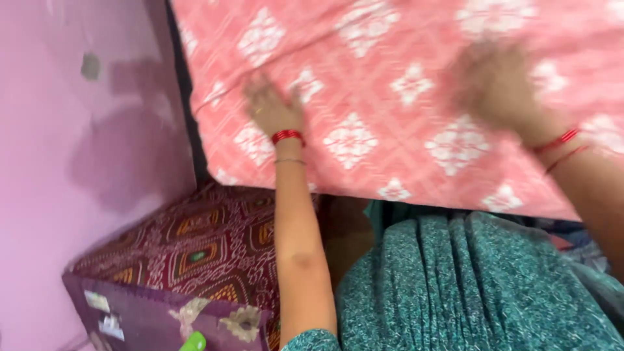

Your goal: The recorder is spreading and smoothing a pink patterned bedsheet over a bed.

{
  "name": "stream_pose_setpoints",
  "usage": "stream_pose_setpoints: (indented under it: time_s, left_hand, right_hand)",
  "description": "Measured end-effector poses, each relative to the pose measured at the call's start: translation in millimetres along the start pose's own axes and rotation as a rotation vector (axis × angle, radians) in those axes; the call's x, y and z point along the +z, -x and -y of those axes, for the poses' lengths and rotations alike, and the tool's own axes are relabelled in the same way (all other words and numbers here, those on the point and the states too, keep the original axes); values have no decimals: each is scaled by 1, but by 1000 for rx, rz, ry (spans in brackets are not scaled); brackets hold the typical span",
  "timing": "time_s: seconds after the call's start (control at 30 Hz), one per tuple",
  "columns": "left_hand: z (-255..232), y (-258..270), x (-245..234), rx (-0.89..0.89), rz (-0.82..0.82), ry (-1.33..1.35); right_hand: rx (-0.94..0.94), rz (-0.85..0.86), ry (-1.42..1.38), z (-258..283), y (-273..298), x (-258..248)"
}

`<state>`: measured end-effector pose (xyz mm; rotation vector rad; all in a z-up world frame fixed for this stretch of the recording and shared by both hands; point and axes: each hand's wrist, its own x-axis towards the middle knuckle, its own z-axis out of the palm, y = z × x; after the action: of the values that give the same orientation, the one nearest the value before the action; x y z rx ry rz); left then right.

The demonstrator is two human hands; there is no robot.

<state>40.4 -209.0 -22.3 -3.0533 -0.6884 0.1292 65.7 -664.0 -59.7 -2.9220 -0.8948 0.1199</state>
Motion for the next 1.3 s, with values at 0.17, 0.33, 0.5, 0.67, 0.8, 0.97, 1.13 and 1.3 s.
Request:
stream_pose_setpoints:
  time_s: [0.17,0.33,0.5,0.67,0.8,0.97,1.13,1.3]
  left_hand:
    - [-69,97,28,271,-12,99]
    - [-161,243,2,1020,354,-61]
    - [-219,332,36,1416,218,356]
    - [-333,371,27,1548,197,351]
    - [-415,388,34,1648,214,360]
    - [-450,404,28,1600,559,123]
    - [-482,401,-1,1602,776,-162]
    - [-531,418,13,1811,507,262]
  right_hand:
    - [-287,69,-293,68,172,-40]
    - [-320,19,-226,18,316,-11]
    - [114,-10,-136,-73,400,-24]
    - [199,-178,-195,-142,445,-47]
    - [76,-6,-284,-171,461,-41]
    - [190,142,-484,-171,460,-49]
    - [505,77,-755,-188,481,-83]
    - [1255,-1084,140,-239,548,-54]
